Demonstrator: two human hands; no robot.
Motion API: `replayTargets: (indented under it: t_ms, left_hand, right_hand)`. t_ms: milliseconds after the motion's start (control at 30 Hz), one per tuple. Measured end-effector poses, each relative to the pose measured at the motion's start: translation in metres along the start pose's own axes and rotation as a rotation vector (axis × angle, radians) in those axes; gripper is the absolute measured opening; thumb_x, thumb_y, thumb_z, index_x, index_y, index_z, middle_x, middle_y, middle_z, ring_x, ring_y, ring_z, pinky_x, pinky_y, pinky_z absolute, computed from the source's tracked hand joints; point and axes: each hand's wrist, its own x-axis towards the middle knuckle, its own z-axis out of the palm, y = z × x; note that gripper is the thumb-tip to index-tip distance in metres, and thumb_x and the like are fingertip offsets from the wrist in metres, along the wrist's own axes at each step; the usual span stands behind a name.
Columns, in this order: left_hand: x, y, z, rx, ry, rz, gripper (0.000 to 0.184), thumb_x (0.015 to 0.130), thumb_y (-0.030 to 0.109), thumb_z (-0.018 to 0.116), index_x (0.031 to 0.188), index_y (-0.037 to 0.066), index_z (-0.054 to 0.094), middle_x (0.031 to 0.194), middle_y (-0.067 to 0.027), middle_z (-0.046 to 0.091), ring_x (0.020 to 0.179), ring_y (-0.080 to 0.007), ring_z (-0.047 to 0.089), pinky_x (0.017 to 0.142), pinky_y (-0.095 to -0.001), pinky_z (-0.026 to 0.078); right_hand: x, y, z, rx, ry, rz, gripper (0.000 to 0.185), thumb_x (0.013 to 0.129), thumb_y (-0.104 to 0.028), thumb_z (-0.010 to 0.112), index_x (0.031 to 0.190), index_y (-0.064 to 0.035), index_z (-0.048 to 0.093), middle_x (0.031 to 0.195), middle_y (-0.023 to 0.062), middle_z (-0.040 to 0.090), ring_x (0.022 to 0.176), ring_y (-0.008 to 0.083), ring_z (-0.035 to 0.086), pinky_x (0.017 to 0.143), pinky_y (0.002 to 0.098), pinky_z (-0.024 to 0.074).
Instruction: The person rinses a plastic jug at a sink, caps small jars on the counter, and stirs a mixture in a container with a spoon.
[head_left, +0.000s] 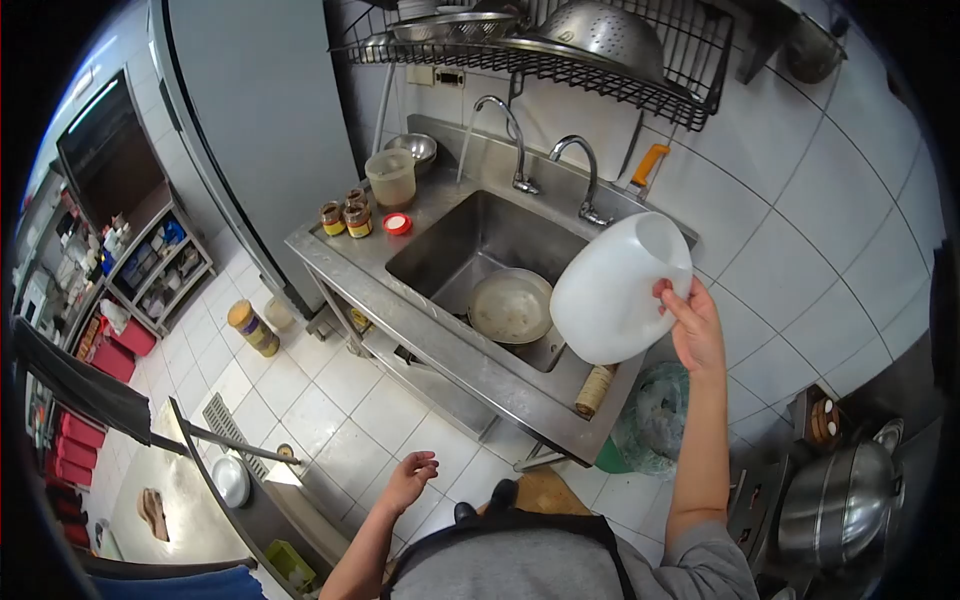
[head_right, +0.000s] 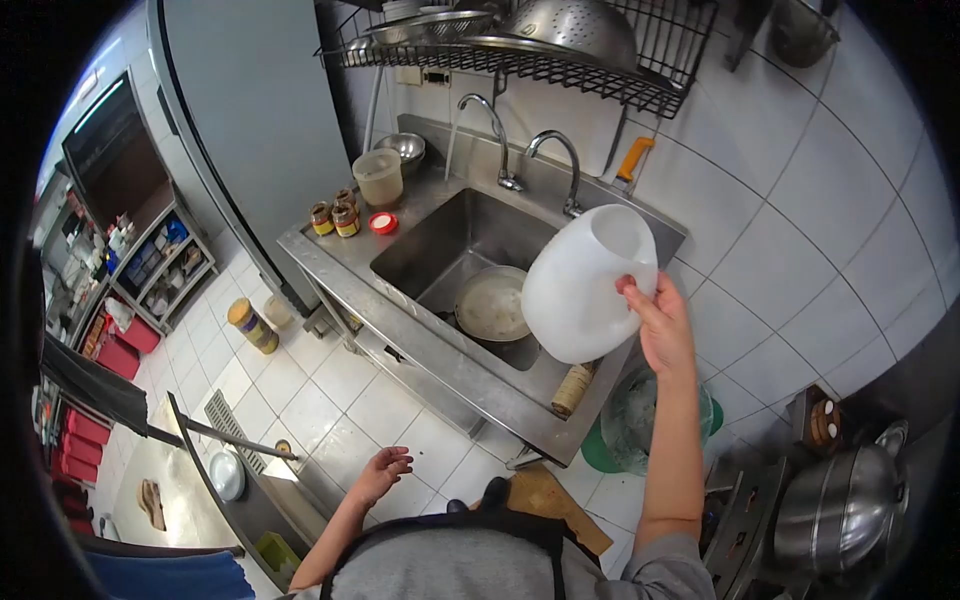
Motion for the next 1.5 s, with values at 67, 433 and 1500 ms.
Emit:
replayTargets:
  t_ms: [67, 433, 1500]
  left_hand:
    - [-0.019, -0.007, 0.011, 0.056, -0.007, 0.044, 0.035, 0.089, 0.013, 0.056, 0.12, -0.002, 0.048, 0.107, -0.0136, 0.058, 0.098, -0.0193, 0.058, 0.087, -0.03, 0.046]
    - [0.057, 0.025, -0.067, 0.075, 0.069, 0.025, 0.035, 0.089, 0.014, 0.057, 0.119, -0.001, 0.05, 0.105, -0.0115, 0.06, 0.092, -0.0155, 0.058, 0.081, -0.0288, 0.047]
    - [0.205, 0.048, -0.32, 0.214, 0.142, -0.072, 0.041, 0.087, 0.023, 0.061, 0.12, 0.002, 0.051, 0.107, -0.0149, 0.062, 0.095, -0.0234, 0.062, 0.081, -0.0328, 0.049]
  right_hand:
    - [0.002, 0.015, 0.004, 0.021, -0.037, 0.003, 0.025, 0.085, -0.006, 0.061, 0.109, -0.0032, 0.055, 0.1, 0.0034, 0.062, 0.095, 0.0115, 0.056, 0.091, 0.0252, 0.0394]
    - [0.125, 0.227, 0.098, 0.144, -0.114, 0.23, 0.026, 0.084, -0.012, 0.065, 0.106, -0.0012, 0.057, 0.098, 0.0038, 0.062, 0.088, 0.0104, 0.057, 0.08, 0.0258, 0.0441]
    - [0.561, 0.35, 0.249, -0.773, 0.547, -0.3, 0.032, 0.083, -0.023, 0.064, 0.1, 0.0015, 0.055, 0.081, 0.0141, 0.061, 0.071, 0.0258, 0.06, 0.067, 0.037, 0.0463]
